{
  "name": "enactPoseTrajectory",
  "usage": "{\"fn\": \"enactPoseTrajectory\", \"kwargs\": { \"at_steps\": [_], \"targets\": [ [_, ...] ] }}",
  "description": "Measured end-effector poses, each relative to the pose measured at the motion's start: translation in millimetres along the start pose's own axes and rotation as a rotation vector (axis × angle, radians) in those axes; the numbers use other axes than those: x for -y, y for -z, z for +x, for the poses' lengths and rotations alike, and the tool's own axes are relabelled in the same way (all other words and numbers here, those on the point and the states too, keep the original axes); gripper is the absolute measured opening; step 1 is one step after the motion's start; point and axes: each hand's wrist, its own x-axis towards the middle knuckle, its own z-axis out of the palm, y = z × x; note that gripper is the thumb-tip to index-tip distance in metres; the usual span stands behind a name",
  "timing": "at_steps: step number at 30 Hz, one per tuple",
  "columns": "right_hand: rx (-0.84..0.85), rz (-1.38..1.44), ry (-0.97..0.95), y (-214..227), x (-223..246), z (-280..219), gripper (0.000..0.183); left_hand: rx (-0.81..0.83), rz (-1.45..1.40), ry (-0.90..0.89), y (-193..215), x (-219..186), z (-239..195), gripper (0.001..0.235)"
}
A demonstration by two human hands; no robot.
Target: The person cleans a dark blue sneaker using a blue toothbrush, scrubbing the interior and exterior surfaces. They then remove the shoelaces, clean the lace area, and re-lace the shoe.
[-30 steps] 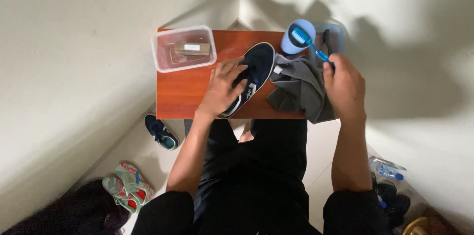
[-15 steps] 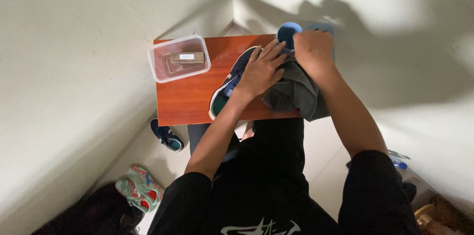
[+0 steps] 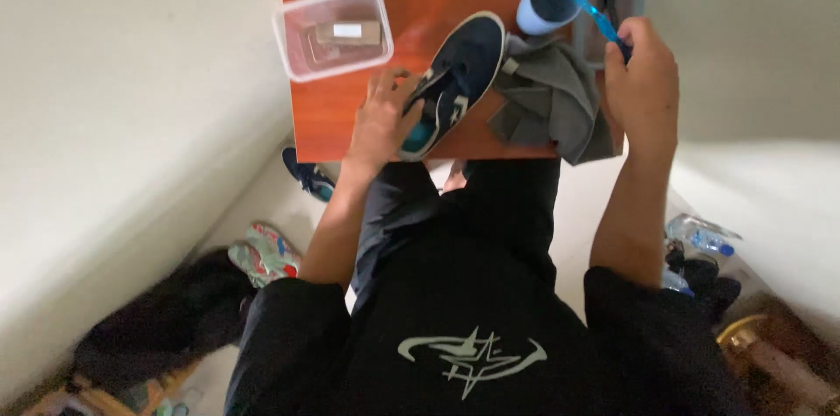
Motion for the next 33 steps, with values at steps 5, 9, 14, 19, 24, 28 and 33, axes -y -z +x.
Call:
{"fn": "enactPoseTrajectory", "kwargs": {
  "at_steps": [5, 9, 14, 19, 24, 28, 33],
  "targets": [
    [-0.044, 0.234, -0.065, -43, 15, -22, 0.024, -0.078, 0.210, 0.125, -46, 32, 9, 0.021],
    [0.013, 0.365, -0.127, -98, 38, -51, 0.023, -0.021, -0.025, 0.282, -57, 30, -3, 0.033],
    [0.116, 0.444, -0.080, -140, 70, -86, 0.050, -0.028, -0.176, 0.326, -73, 9, -23, 0.038],
    [0.064, 0.522, -0.116, -172, 59, -93, 0.053, -0.024, -0.114, 0.299, -83, -7, -37, 0.045],
    [0.014, 0.649, -0.065, -193, 27, -84, 0.018, -0.532, 0.533, -0.254, -60, -37, -24, 0.017],
    [0.136, 0.715, -0.148, -180, 44, -79, 0.022, -0.372, 0.769, -0.224, -63, -45, -10, 0.007],
    [0.181, 0.966, -0.243, -185, 40, -78, 0.017, -0.205, 0.911, -0.283, -63, -50, 4, 0.017]
  ]
}}
